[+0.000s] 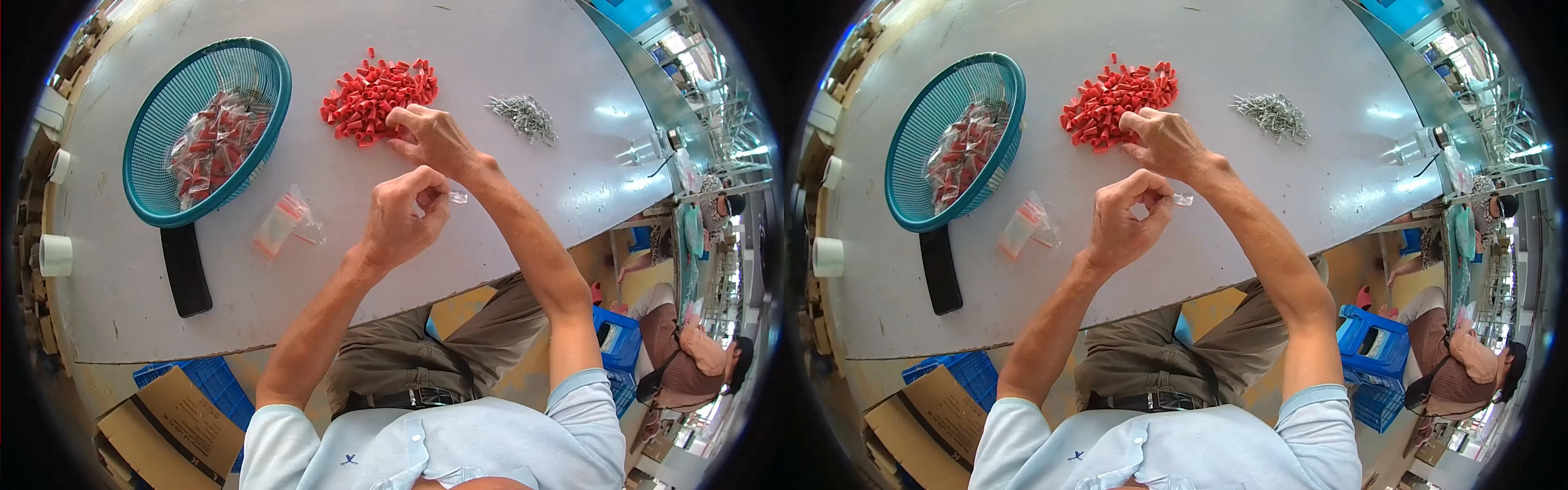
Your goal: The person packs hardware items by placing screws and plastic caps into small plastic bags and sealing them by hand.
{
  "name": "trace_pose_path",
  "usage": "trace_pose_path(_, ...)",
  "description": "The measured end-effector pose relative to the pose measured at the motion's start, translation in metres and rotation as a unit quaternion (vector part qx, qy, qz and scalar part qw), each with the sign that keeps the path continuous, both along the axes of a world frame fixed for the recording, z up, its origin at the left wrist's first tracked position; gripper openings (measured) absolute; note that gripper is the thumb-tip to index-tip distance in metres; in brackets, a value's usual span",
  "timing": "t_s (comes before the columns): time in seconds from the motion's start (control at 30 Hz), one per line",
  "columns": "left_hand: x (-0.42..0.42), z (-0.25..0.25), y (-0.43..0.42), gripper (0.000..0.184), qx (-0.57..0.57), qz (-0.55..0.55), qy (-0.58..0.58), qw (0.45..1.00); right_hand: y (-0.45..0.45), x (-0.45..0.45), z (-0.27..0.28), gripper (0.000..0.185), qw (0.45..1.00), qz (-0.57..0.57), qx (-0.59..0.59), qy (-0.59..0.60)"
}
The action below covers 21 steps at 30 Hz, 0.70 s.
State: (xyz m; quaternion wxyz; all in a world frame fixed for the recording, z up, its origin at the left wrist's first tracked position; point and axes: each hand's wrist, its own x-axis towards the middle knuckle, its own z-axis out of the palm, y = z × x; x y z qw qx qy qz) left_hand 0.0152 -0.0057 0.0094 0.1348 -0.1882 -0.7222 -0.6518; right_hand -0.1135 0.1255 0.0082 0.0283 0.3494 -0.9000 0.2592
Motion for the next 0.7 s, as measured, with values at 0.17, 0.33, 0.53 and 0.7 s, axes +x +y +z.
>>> trace_pose_path(0.17, -0.002, -0.002, 0.001, 0.012, 0.008, 0.025, -0.007, 1.000, 0.000, 0.001, 0.004, 0.023, 0.999, 0.004, 0.018, 0.045)
trace_pose_path(0.33, -0.006, -0.005, 0.000, 0.006, -0.002, 0.112, -0.061, 0.992, 0.016, 0.011, 0.013, 0.017, 0.999, -0.035, -0.008, 0.018)
trace_pose_path(0.53, -0.017, -0.008, -0.006, 0.003, 0.006, 0.160, -0.164, 0.973, 0.053, 0.058, 0.034, 0.017, 0.876, -0.157, -0.358, -0.282)
trace_pose_path(0.7, -0.013, -0.008, 0.001, 0.004, -0.001, 0.160, -0.141, 0.977, 0.052, 0.101, 0.040, 0.018, 0.844, -0.155, -0.385, -0.341)
